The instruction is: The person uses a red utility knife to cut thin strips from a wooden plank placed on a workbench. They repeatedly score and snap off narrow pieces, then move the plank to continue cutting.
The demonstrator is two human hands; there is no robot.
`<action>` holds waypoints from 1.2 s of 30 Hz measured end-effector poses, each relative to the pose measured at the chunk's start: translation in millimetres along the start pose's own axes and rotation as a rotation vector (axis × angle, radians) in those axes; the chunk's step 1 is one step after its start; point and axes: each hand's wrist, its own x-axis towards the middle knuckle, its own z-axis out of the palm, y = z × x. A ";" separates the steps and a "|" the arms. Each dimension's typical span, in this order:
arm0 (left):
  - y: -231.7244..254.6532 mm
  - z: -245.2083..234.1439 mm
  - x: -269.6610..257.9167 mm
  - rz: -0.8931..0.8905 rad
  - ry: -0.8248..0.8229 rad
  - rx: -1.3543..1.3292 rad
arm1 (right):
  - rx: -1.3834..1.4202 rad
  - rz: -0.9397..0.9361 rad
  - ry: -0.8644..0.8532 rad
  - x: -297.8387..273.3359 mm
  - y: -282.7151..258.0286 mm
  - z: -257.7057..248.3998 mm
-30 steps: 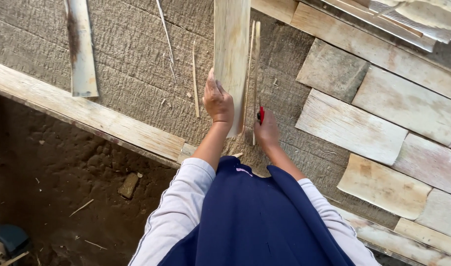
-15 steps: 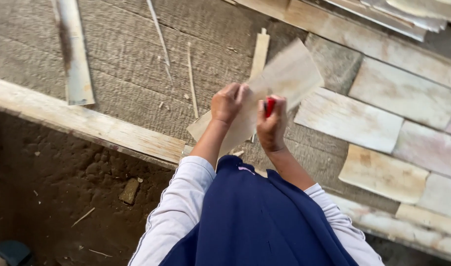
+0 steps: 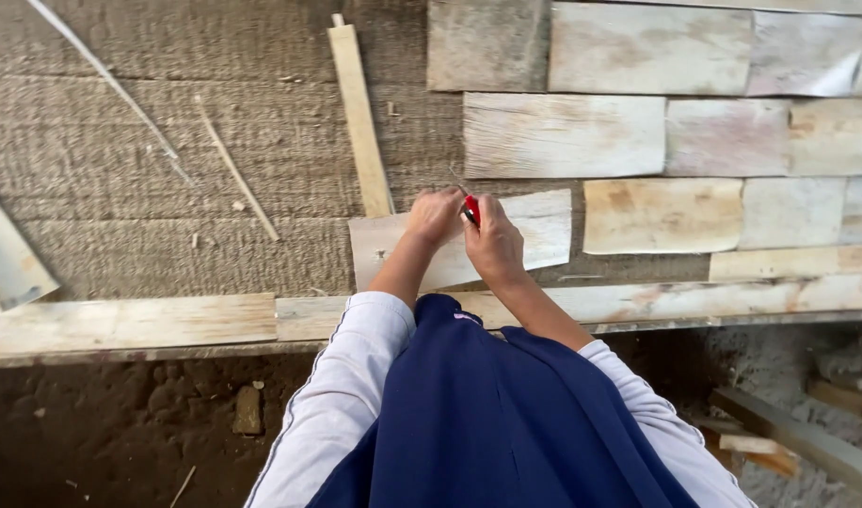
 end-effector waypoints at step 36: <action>-82.3 -31.2 -29.4 -0.898 0.123 0.123 | -0.137 -0.005 -0.537 -17.9 18.4 42.8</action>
